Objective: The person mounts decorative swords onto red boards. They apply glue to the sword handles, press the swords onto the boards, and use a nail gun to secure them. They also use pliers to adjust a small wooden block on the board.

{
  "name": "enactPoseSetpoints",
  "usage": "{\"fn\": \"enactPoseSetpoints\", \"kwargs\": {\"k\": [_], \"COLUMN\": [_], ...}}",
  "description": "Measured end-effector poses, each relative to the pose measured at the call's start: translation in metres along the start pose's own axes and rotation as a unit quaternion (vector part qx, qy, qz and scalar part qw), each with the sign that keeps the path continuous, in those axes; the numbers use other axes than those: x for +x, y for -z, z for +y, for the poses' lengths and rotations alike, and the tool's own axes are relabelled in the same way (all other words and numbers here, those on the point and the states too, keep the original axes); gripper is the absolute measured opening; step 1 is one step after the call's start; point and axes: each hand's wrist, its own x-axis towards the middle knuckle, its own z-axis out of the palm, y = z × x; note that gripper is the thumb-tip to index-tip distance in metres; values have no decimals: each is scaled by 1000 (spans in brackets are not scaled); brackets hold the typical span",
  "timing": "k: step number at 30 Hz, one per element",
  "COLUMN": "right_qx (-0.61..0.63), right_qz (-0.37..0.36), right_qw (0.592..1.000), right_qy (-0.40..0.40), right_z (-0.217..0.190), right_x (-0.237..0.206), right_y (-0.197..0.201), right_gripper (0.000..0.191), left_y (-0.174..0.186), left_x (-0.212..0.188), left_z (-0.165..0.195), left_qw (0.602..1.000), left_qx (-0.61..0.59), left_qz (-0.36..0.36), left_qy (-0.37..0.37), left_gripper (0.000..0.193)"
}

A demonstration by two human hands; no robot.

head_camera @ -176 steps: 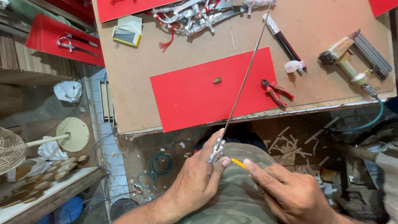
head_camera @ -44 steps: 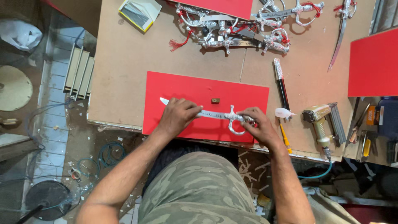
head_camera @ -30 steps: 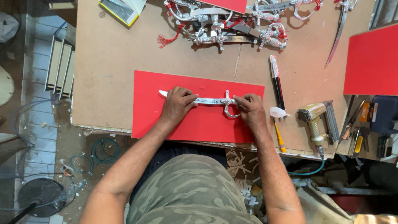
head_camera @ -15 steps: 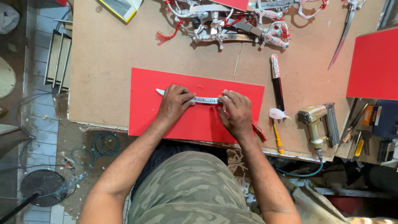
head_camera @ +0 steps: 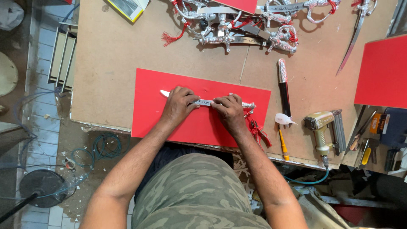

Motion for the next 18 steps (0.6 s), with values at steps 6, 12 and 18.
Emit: {"fn": "enactPoseSetpoints", "kwargs": {"k": [6, 12, 18], "right_qx": [-20, -13, -26], "right_qz": [2, 13, 6], "right_qw": [1000, 1000, 1000], "right_qy": [17, 13, 6], "right_z": [1, 0, -3], "right_x": [3, 5, 4], "right_y": [-2, -3, -5], "right_gripper": [15, 12, 10], "left_y": [4, 4, 5], "left_x": [2, 3, 3], "left_z": [1, 3, 3], "left_qw": [1000, 1000, 1000], "left_qx": [0, -6, -5], "left_qz": [2, -11, -9], "left_qy": [-16, -6, -7], "left_gripper": [30, 32, 31]}}
